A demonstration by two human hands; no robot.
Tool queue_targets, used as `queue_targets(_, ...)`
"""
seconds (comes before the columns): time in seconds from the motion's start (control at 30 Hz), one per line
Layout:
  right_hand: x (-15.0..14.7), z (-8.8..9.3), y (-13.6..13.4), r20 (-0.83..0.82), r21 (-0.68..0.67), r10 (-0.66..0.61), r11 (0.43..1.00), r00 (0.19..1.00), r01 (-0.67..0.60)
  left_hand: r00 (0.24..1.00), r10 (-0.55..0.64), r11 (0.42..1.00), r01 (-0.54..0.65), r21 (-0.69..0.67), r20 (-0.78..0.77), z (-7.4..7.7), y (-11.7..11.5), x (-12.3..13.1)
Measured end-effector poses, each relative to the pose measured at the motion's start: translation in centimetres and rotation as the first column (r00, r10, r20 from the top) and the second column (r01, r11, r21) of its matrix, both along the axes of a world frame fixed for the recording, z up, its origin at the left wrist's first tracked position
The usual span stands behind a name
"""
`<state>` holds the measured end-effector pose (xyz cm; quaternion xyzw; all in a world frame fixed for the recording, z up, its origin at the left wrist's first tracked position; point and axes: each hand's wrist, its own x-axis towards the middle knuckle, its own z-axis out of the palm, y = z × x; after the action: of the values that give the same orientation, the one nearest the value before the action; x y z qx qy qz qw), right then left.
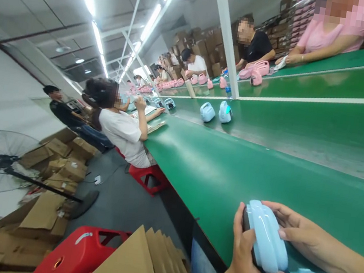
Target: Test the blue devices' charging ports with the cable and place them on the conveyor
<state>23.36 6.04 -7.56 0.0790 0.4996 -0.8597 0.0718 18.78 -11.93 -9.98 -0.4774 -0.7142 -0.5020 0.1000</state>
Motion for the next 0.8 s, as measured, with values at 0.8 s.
queue_targets(0.8, -0.05, 0.09, 0.12, 0.000, 0.127, -0.069, 0.990, 0.998, 0.068, 0.992, 0.073, 0.995, -0.080, 0.065, 0.106, 0.22, 0.72, 0.27)
